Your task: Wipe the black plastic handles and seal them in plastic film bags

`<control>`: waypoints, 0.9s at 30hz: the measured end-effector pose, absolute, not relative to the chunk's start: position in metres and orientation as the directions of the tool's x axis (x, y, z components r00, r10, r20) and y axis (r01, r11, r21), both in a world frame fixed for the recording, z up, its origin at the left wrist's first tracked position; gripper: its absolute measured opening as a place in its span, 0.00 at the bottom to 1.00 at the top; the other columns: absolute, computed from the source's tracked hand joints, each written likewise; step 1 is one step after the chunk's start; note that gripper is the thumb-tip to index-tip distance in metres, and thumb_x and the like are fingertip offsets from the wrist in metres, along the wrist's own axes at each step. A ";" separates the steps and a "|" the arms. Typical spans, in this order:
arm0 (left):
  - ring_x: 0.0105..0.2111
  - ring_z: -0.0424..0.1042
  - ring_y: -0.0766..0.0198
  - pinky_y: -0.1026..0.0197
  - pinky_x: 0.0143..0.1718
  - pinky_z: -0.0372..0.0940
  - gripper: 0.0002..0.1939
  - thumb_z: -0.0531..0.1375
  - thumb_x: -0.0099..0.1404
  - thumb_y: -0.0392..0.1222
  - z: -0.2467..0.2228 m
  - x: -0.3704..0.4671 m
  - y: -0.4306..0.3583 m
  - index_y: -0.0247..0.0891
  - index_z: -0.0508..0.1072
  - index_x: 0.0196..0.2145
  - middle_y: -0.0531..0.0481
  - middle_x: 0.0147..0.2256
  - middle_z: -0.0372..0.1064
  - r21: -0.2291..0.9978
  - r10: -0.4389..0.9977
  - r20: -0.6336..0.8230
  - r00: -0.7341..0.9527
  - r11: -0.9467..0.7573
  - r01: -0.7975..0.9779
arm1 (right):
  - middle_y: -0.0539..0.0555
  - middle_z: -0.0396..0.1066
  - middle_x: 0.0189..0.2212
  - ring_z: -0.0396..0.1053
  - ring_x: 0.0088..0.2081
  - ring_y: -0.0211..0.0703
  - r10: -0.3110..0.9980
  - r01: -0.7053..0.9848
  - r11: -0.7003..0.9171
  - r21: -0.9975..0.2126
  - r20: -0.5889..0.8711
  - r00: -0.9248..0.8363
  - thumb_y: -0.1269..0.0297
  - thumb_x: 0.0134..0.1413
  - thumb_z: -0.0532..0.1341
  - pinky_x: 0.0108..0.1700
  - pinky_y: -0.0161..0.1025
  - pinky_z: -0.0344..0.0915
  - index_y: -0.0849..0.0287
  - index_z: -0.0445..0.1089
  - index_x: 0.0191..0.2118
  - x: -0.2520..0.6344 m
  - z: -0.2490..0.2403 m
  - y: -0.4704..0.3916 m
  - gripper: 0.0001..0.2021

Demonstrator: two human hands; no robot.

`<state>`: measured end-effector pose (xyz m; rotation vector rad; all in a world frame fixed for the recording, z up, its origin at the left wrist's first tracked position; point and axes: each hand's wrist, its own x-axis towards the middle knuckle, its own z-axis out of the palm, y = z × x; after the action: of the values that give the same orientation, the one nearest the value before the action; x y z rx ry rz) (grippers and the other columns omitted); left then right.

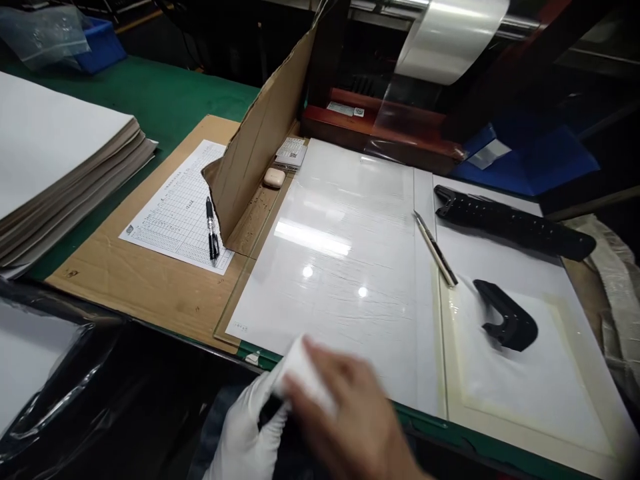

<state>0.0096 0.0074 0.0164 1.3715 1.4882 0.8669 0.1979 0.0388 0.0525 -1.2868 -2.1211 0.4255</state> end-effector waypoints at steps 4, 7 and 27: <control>0.49 0.79 0.51 0.56 0.50 0.76 0.19 0.59 0.71 0.44 0.010 0.007 0.006 0.50 0.75 0.57 0.47 0.51 0.78 0.933 0.989 -0.126 0.081 0.090 0.348 | 0.61 0.73 0.55 0.74 0.49 0.56 0.885 0.700 0.461 -0.545 0.338 -0.320 0.65 0.61 0.65 0.41 0.51 0.77 0.48 0.65 0.65 0.187 0.044 0.025 0.27; 0.49 0.79 0.52 0.57 0.50 0.75 0.19 0.60 0.70 0.43 0.006 0.006 0.004 0.50 0.75 0.58 0.47 0.51 0.78 0.932 0.992 -0.112 0.064 0.082 0.354 | 0.58 0.74 0.54 0.74 0.49 0.57 0.871 0.652 0.491 -0.578 0.318 -0.374 0.55 0.59 0.67 0.41 0.50 0.78 0.43 0.68 0.62 0.171 0.039 0.008 0.26; 0.48 0.79 0.56 0.61 0.53 0.71 0.18 0.62 0.70 0.45 0.010 0.005 0.006 0.49 0.76 0.56 0.47 0.52 0.78 0.949 0.983 -0.175 0.060 0.152 0.275 | 0.68 0.66 0.61 0.65 0.52 0.56 0.855 0.683 0.517 -0.517 0.355 -0.378 0.76 0.64 0.60 0.43 0.53 0.72 0.59 0.70 0.58 0.208 0.054 0.050 0.19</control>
<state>0.0046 0.0062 0.0098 1.3142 1.4137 0.8823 0.2083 0.0496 0.0536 -1.2482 -2.1702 0.3816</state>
